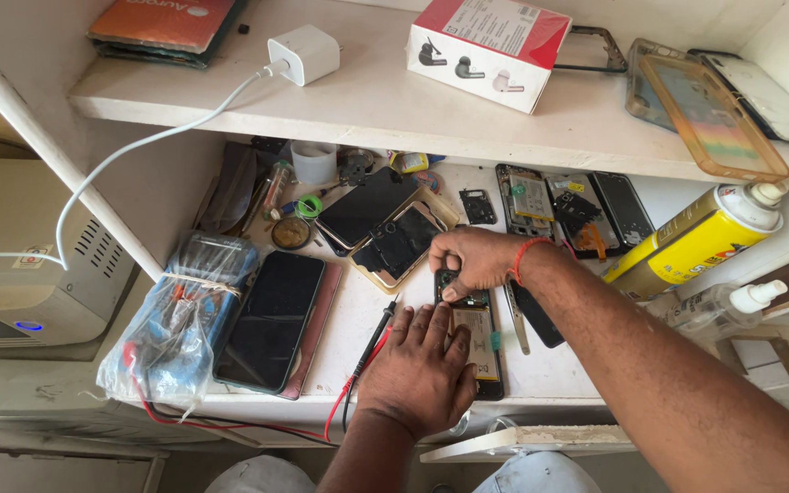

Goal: The person presses a screen assembly onto a smartphone body, then works on the exposed internal board of a disassembled phone, manipulating small components with tweezers and testing the board with multimeter probes. They then apply liquid from a small bottle onto the phone and continue handling the device on the cluttered workbench.

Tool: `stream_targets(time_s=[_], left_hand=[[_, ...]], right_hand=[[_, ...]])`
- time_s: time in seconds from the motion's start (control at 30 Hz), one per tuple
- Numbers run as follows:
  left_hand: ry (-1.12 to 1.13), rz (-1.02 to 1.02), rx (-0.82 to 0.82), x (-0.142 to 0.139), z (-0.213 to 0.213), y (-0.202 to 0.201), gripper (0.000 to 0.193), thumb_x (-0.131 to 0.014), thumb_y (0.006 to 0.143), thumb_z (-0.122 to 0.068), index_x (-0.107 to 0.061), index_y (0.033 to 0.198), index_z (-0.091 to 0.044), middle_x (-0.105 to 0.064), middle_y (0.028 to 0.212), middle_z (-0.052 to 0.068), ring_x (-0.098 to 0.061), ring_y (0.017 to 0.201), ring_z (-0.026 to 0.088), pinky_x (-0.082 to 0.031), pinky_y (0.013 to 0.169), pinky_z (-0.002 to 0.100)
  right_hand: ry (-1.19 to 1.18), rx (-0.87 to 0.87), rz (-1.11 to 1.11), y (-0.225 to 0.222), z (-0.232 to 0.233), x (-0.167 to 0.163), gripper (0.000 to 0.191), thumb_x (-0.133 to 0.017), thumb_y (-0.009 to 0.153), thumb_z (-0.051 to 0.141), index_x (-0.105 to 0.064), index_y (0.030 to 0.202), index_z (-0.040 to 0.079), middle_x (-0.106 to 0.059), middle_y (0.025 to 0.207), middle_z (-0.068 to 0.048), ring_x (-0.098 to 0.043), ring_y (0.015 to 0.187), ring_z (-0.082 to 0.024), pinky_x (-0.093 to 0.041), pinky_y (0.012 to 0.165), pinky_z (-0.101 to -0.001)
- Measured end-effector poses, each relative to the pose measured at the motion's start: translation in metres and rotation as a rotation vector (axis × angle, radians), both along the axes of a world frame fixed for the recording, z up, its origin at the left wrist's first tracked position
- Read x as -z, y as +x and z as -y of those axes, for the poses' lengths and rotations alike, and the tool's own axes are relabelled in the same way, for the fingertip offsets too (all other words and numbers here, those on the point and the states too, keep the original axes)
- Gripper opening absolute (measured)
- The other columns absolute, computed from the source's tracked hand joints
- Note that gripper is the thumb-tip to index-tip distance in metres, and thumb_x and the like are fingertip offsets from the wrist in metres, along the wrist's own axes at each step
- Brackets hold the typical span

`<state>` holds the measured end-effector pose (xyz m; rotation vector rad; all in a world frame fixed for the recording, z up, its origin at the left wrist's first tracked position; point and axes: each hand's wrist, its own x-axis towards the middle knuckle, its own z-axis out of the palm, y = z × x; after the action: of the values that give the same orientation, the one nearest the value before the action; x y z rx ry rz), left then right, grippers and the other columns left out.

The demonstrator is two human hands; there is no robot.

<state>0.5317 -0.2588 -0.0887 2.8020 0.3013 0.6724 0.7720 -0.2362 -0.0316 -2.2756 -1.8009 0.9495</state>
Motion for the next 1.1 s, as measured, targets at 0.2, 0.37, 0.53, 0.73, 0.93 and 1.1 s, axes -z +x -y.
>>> stream_targets(time_s=[0.2, 0.37, 0.53, 0.73, 0.93, 1.1], left_hand=[[-0.008, -0.003, 0.005, -0.002, 0.000, 0.000, 0.056, -0.052, 0.095, -0.041, -0.061, 0.133, -0.002, -0.051, 0.144, 0.031, -0.048, 0.135, 0.047, -0.026, 0.117, 0.061], [-0.012, -0.028, 0.000, -0.003, 0.001, 0.000, 0.057, -0.050, 0.095, -0.042, -0.061, 0.133, -0.002, -0.050, 0.145, 0.031, -0.048, 0.136, 0.047, -0.026, 0.117, 0.060], [-0.006, -0.010, -0.005, -0.002, 0.001, 0.000, 0.056, -0.050, 0.096, -0.042, -0.061, 0.134, -0.003, -0.051, 0.145, 0.031, -0.049, 0.136, 0.047, -0.026, 0.118, 0.061], [-0.009, -0.013, -0.001, -0.002, 0.001, 0.000, 0.056, -0.049, 0.096, -0.043, -0.062, 0.134, -0.004, -0.052, 0.146, 0.031, -0.049, 0.136, 0.047, -0.026, 0.118, 0.061], [-0.013, -0.022, 0.004, -0.001, 0.001, 0.000, 0.057, -0.049, 0.095, -0.043, -0.062, 0.135, -0.004, -0.050, 0.147, 0.031, -0.048, 0.136, 0.047, -0.026, 0.117, 0.061], [-0.003, -0.023, 0.004, -0.001, 0.001, 0.000, 0.057, -0.050, 0.095, -0.044, -0.062, 0.135, -0.005, -0.050, 0.147, 0.031, -0.048, 0.135, 0.048, -0.026, 0.117, 0.061]], right_hand=[[-0.151, 0.047, -0.081, -0.002, -0.012, -0.007, 0.052, -0.094, 0.063, 0.012, -0.067, 0.107, 0.005, -0.070, 0.090, -0.005, -0.068, 0.080, -0.015, -0.057, 0.065, -0.0319], [-0.232, 0.024, -0.037, -0.011, -0.017, -0.024, 0.049, -0.092, 0.064, 0.010, -0.064, 0.104, 0.006, -0.069, 0.085, -0.007, -0.069, 0.076, -0.018, -0.054, 0.062, -0.0338], [-0.308, -0.019, 0.010, -0.018, -0.026, -0.029, 0.046, -0.093, 0.063, 0.016, -0.064, 0.099, 0.008, -0.071, 0.085, -0.004, -0.069, 0.079, -0.018, -0.054, 0.062, -0.0352], [-0.317, -0.134, 0.152, -0.014, -0.031, -0.024, 0.048, -0.096, 0.063, 0.021, -0.066, 0.098, 0.007, -0.071, 0.088, -0.004, -0.068, 0.082, -0.018, -0.054, 0.065, -0.0369], [-0.304, -0.177, 0.180, -0.009, -0.031, -0.021, 0.048, -0.097, 0.063, 0.022, -0.066, 0.097, 0.007, -0.070, 0.087, -0.004, -0.068, 0.083, -0.018, -0.053, 0.066, -0.0363], [-0.330, -0.165, 0.160, -0.007, -0.036, -0.018, 0.045, -0.097, 0.062, 0.020, -0.066, 0.091, 0.007, -0.071, 0.082, -0.004, -0.068, 0.079, -0.018, -0.051, 0.063, -0.0363]])
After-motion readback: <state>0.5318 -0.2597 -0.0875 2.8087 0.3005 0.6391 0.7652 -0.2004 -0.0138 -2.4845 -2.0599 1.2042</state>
